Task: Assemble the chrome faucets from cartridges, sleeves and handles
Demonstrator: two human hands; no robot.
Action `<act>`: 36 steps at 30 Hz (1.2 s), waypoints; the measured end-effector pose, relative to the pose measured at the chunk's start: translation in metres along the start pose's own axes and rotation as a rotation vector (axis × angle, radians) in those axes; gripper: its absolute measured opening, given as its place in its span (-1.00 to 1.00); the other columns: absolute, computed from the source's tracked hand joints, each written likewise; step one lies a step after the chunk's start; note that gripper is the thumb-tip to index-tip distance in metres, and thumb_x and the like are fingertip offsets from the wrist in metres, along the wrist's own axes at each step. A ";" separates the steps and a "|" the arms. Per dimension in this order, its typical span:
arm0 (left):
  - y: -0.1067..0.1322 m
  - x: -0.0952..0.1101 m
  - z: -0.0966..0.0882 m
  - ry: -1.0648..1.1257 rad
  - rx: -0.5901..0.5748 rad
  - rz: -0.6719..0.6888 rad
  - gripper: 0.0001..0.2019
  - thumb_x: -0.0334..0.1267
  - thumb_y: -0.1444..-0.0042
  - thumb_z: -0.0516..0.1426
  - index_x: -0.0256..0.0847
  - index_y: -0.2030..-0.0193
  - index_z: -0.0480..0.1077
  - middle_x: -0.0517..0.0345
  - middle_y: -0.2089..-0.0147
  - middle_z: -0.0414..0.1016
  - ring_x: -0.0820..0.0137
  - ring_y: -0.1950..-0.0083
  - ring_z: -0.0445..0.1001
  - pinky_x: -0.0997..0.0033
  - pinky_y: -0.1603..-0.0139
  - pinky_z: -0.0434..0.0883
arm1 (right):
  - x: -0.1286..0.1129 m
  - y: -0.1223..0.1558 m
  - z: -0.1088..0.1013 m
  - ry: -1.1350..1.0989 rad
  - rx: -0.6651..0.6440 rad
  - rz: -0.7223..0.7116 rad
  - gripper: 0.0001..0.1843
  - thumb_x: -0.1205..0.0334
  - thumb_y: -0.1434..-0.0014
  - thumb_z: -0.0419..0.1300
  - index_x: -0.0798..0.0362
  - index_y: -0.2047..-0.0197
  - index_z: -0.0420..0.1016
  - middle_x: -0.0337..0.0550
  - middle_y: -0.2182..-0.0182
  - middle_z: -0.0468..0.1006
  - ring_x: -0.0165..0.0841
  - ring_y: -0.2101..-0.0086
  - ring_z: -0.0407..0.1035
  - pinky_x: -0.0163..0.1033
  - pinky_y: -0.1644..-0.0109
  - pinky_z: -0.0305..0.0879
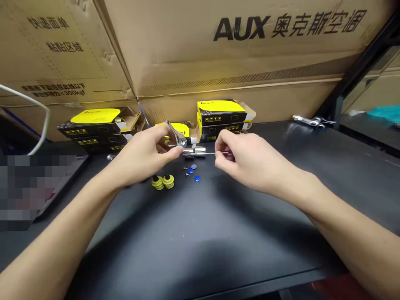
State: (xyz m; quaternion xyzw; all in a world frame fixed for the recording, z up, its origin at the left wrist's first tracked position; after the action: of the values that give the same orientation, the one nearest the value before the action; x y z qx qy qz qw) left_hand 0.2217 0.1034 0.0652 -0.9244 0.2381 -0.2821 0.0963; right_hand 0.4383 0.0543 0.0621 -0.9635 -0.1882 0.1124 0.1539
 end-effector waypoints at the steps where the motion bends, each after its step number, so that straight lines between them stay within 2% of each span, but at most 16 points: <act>1: 0.000 -0.001 0.001 0.030 -0.012 -0.004 -0.72 -0.01 -0.15 0.17 -0.17 0.16 0.44 0.12 0.19 0.60 0.23 0.22 0.58 0.23 0.16 0.50 | -0.003 0.000 -0.001 -0.063 0.043 -0.019 -0.94 0.28 -0.25 0.11 0.02 0.23 0.40 -0.19 0.44 0.59 -0.31 0.49 0.43 -0.24 0.37 0.20; 4: 0.000 -0.003 0.001 0.087 -0.018 -0.011 -0.72 -0.04 -0.12 0.18 -0.16 0.13 0.46 0.09 0.11 0.61 0.17 0.14 0.61 0.16 0.05 0.53 | -0.009 0.000 0.000 -0.136 0.151 -0.048 -0.94 0.31 -0.26 0.10 0.03 0.26 0.38 -0.22 0.44 0.57 -0.35 0.50 0.40 -0.26 0.35 0.20; 8: 0.000 -0.001 0.001 0.095 -0.026 0.013 -0.75 -0.09 -0.09 0.18 -0.14 0.14 0.46 0.07 0.03 0.61 0.16 0.07 0.61 0.12 -0.06 0.53 | -0.007 0.000 0.003 -0.180 0.209 -0.057 -0.95 0.31 -0.26 0.10 0.03 0.27 0.37 -0.21 0.40 0.58 -0.35 0.45 0.44 -0.27 0.33 0.22; 13: 0.001 0.005 0.001 0.078 -0.002 0.073 -0.74 -0.12 -0.10 0.17 -0.14 0.09 0.46 0.06 -0.02 0.60 0.18 0.07 0.60 0.14 -0.05 0.54 | -0.005 -0.001 0.003 -0.182 0.206 -0.043 -0.95 0.31 -0.26 0.11 0.03 0.28 0.36 -0.21 0.40 0.57 -0.35 0.45 0.43 -0.26 0.32 0.23; 22: 0.003 0.006 -0.002 0.046 0.043 0.060 -0.64 -0.09 -0.15 0.17 -0.18 -0.04 0.47 0.06 -0.03 0.59 0.24 0.17 0.58 0.14 0.03 0.52 | -0.006 -0.001 0.004 -0.173 0.242 -0.038 -0.95 0.32 -0.26 0.12 0.02 0.28 0.37 -0.22 0.37 0.58 -0.35 0.43 0.42 -0.25 0.31 0.22; 36: 0.001 -0.003 0.001 0.124 0.025 0.019 -0.68 -0.01 -0.16 0.19 -0.11 0.02 0.48 0.12 -0.01 0.62 0.16 0.05 0.62 0.11 -0.06 0.53 | -0.005 -0.001 0.005 -0.178 0.243 -0.014 -0.94 0.31 -0.26 0.10 0.01 0.28 0.37 -0.21 0.34 0.59 -0.33 0.40 0.43 -0.24 0.29 0.23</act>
State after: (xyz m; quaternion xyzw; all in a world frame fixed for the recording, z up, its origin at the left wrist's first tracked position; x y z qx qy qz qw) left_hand 0.2193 0.1038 0.0624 -0.9015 0.2491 -0.3407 0.0955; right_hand 0.4321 0.0539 0.0589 -0.9226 -0.1928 0.2184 0.2529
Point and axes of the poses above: each hand's wrist, its own y-axis away from the middle knuckle, its own z-axis out of the palm, x = y × z, the point moved 3 cm from there along -y, towards the middle knuckle
